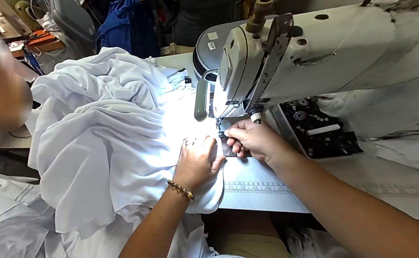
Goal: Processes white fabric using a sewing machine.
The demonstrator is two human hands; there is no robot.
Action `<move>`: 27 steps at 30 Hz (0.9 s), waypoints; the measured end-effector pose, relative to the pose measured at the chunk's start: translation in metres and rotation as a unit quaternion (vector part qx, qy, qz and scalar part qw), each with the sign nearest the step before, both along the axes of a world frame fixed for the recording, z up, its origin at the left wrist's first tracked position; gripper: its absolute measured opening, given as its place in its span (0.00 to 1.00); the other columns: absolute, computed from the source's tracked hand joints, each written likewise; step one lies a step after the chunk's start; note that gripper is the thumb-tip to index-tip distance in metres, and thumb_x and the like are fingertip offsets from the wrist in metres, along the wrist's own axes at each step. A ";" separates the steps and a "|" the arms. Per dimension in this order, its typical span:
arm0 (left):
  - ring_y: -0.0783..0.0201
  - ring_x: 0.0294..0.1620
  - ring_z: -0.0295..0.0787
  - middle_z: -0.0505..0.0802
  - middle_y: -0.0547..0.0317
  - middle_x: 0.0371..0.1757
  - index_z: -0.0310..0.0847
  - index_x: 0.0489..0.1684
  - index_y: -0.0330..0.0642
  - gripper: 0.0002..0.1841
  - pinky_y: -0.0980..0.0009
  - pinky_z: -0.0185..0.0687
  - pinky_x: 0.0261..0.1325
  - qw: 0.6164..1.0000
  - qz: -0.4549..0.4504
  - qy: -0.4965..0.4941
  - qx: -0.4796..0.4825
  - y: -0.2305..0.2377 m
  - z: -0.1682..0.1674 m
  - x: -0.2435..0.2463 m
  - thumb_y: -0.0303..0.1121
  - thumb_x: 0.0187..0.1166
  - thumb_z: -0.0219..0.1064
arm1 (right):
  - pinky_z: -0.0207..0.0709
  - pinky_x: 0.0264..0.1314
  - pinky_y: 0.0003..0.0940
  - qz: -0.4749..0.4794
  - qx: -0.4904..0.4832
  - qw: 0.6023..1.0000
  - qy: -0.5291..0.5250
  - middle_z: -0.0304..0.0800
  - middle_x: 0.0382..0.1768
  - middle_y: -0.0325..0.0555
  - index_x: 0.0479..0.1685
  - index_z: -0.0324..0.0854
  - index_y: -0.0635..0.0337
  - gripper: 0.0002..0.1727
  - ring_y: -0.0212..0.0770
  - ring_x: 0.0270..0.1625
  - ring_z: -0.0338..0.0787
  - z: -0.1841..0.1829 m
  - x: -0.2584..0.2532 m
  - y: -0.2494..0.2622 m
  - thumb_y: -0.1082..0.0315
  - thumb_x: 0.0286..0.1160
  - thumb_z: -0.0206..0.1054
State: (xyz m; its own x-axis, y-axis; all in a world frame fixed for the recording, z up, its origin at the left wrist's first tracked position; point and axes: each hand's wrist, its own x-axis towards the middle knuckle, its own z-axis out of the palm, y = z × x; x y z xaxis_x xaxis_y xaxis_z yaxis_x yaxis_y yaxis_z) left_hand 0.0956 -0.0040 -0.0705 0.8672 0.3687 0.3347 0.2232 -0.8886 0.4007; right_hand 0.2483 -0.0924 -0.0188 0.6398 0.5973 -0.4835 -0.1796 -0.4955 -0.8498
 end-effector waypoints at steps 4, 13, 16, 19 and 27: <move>0.51 0.73 0.82 0.84 0.54 0.77 0.80 0.76 0.46 0.29 0.45 0.72 0.76 0.999 -0.006 0.028 -0.018 0.000 0.003 0.000 0.50 0.77 0.70 | 0.69 0.08 0.22 0.041 -0.065 0.996 -0.037 0.80 0.16 0.41 0.41 0.76 0.63 0.07 0.30 0.08 0.74 -0.003 0.001 0.013 0.68 0.86 0.64; 0.48 0.80 0.76 0.82 0.58 0.80 0.80 0.78 0.47 0.28 0.43 0.65 0.81 0.998 -0.022 0.059 -0.008 0.001 0.005 0.001 0.49 0.82 0.64 | 0.70 0.09 0.24 0.077 -0.116 0.985 -0.099 0.80 0.16 0.42 0.39 0.77 0.64 0.10 0.30 0.08 0.74 -0.002 -0.001 0.019 0.65 0.86 0.65; 0.49 0.79 0.76 0.83 0.58 0.80 0.81 0.77 0.46 0.28 0.46 0.65 0.80 0.998 -0.020 0.053 -0.003 0.001 0.004 0.001 0.50 0.81 0.64 | 0.71 0.09 0.24 0.076 -0.127 0.984 -0.099 0.80 0.15 0.43 0.38 0.77 0.64 0.12 0.31 0.07 0.74 -0.001 -0.001 0.020 0.64 0.85 0.66; 0.48 0.78 0.77 0.84 0.58 0.79 0.82 0.75 0.44 0.28 0.45 0.67 0.79 0.998 -0.022 0.054 -0.002 0.002 0.006 0.002 0.50 0.81 0.65 | 0.75 0.14 0.27 0.114 -0.131 0.967 -0.187 0.82 0.17 0.43 0.38 0.80 0.65 0.11 0.32 0.11 0.79 -0.004 -0.002 0.017 0.65 0.84 0.68; 0.48 0.83 0.73 0.84 0.55 0.78 0.83 0.73 0.43 0.26 0.40 0.64 0.81 0.997 -0.042 0.068 0.005 0.004 0.006 0.003 0.46 0.80 0.64 | 0.78 0.54 0.60 0.189 0.055 0.813 -0.547 0.87 0.44 0.56 0.58 0.92 0.61 0.16 0.59 0.52 0.88 -0.046 -0.021 -0.026 0.64 0.79 0.66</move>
